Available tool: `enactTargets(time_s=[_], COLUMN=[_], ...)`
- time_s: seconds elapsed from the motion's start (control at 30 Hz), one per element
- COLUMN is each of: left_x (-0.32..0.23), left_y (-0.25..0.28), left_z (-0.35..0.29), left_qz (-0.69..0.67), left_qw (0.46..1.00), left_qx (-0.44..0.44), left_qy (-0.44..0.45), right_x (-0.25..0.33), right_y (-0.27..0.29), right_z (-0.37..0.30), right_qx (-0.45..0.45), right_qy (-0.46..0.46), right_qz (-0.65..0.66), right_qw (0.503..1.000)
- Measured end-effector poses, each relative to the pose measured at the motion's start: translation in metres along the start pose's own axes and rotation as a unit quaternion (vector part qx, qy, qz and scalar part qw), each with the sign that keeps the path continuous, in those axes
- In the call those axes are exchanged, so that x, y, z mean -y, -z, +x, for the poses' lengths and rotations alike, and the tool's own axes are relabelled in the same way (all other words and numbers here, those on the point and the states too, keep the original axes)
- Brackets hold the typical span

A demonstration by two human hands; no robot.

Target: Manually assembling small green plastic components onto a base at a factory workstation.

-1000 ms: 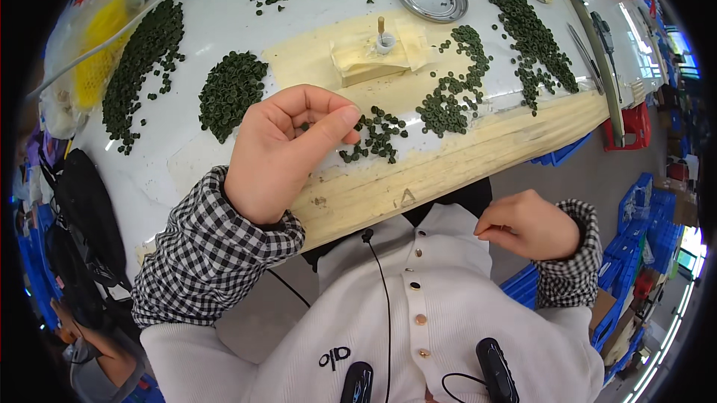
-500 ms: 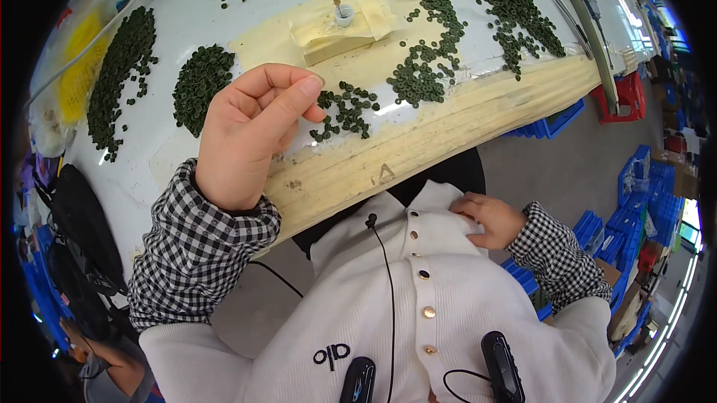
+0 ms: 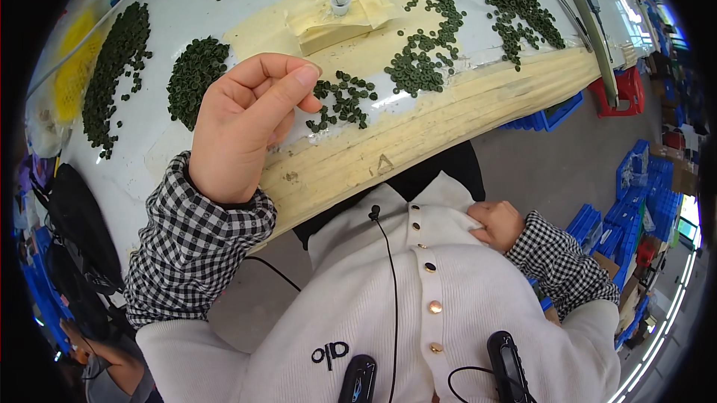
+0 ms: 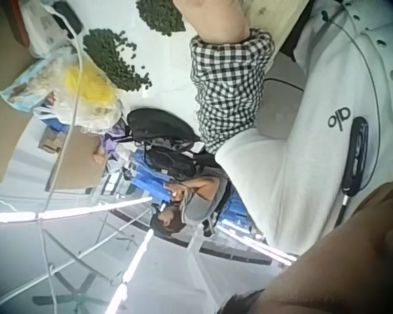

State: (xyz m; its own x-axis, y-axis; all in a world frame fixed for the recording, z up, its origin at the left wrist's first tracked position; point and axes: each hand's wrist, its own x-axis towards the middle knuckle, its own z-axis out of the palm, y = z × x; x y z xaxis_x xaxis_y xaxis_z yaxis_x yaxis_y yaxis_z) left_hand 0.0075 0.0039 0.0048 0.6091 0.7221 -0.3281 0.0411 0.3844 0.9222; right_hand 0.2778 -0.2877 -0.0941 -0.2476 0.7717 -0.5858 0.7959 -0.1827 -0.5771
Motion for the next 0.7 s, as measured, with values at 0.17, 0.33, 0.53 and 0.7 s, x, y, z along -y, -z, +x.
enactTargets(time_s=[0.17,0.33,0.53,0.7], left_x=[0.0,0.001,0.001,0.001], left_y=[0.0,0.0,0.0,0.002], left_z=[-0.001,0.001,0.001,0.001], left_qz=[0.008,0.01,0.029,0.018], left_qw=[1.0,1.0,1.0,1.0], left_qx=[0.004,0.0,0.0,0.004], left_qy=[-0.005,-0.01,-0.011,-0.003], right_x=[-0.013,-0.029,-0.026,-0.013], right_y=[-0.005,-0.016,-0.02,0.001], right_z=[-0.003,0.002,-0.011,0.002], right_qx=[-0.1,-0.197,0.011,-0.02], right_qy=[-0.267,0.148,-0.143,0.002], right_qz=[0.32,0.03,0.456,0.154], right_qw=[0.903,0.969,0.878,0.988])
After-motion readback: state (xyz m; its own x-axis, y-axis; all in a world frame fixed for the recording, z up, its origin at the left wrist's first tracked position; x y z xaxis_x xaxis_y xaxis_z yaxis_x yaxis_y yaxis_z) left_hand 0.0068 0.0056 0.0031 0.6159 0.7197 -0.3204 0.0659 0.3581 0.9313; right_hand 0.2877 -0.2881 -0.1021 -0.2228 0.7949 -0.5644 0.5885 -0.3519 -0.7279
